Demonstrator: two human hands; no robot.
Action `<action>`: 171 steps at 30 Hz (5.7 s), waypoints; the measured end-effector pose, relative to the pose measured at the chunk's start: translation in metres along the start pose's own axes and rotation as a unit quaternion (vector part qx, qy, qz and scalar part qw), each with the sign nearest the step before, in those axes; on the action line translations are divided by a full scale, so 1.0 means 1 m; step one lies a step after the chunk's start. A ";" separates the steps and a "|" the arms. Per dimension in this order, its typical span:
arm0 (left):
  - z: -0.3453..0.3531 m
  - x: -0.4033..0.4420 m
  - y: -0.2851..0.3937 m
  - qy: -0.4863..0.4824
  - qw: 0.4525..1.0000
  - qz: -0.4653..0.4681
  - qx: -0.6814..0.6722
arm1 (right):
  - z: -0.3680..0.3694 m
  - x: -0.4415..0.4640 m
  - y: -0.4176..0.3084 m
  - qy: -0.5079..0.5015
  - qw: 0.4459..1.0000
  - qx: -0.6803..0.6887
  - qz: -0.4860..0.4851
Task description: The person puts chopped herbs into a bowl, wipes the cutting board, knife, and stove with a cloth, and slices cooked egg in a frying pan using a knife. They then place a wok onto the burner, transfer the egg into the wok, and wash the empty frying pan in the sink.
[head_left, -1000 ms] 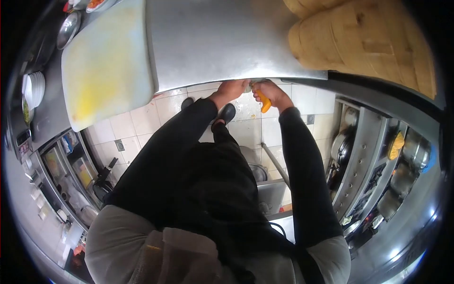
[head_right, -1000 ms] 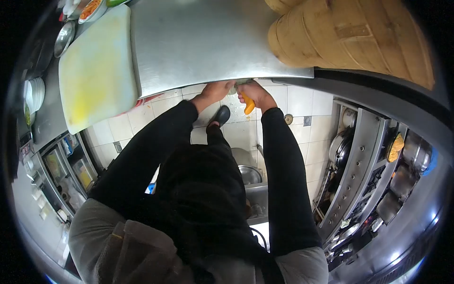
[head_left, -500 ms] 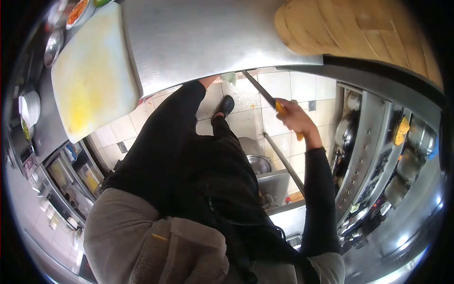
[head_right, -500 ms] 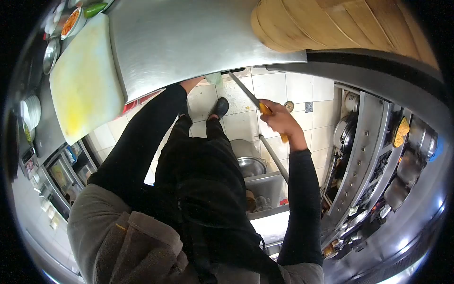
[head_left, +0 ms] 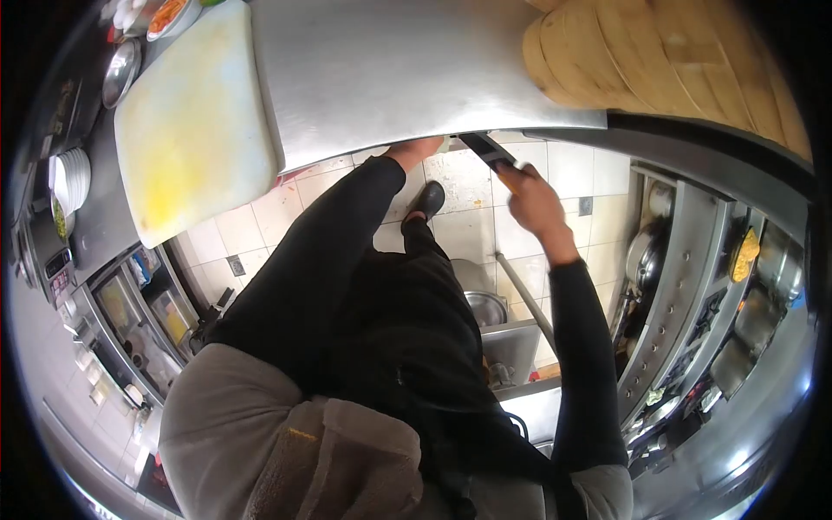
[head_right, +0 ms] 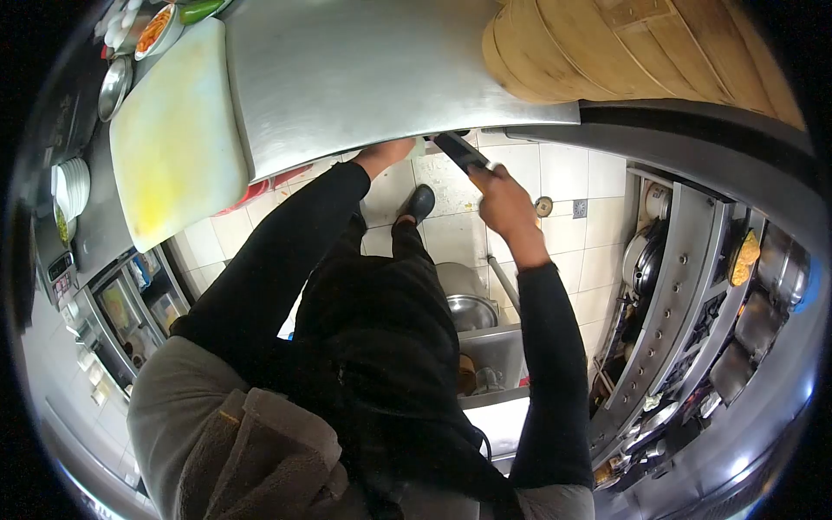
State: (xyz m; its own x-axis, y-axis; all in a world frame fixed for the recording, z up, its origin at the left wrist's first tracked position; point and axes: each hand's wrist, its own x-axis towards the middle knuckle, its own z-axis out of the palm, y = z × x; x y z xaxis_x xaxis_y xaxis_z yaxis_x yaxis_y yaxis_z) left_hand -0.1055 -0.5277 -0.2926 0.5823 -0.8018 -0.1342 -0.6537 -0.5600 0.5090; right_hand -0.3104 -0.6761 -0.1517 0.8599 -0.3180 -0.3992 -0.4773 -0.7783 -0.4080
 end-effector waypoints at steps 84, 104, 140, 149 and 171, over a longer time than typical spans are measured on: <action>-0.535 -0.405 -0.378 0.368 0.867 -0.275 -0.192 | 0.031 0.077 -0.419 0.264 0.931 0.046 -0.249; -0.339 -0.271 -0.114 -0.097 0.936 0.287 -0.178 | 0.097 -0.131 -0.308 0.458 0.827 0.324 0.020; -0.489 -0.360 -0.315 0.236 0.850 -0.230 -0.412 | 0.120 -0.133 -0.259 0.217 0.914 0.340 0.052; -0.406 -0.250 -0.329 0.075 0.981 0.029 0.177 | 0.140 -0.145 -0.271 0.169 0.913 0.304 0.214; -0.181 -0.172 -0.112 -0.276 0.929 0.120 -0.214 | 0.176 -0.314 -0.146 0.366 0.767 0.354 0.390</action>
State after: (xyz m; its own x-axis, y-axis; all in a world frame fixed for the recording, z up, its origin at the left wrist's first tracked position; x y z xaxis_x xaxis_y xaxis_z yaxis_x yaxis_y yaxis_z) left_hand -0.0451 -0.2898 -0.1726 0.0308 -0.9439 -0.3288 -0.4121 -0.3116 0.8562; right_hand -0.5420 -0.3673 -0.1110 0.0101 -0.9582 -0.2858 -0.6534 0.2100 -0.7273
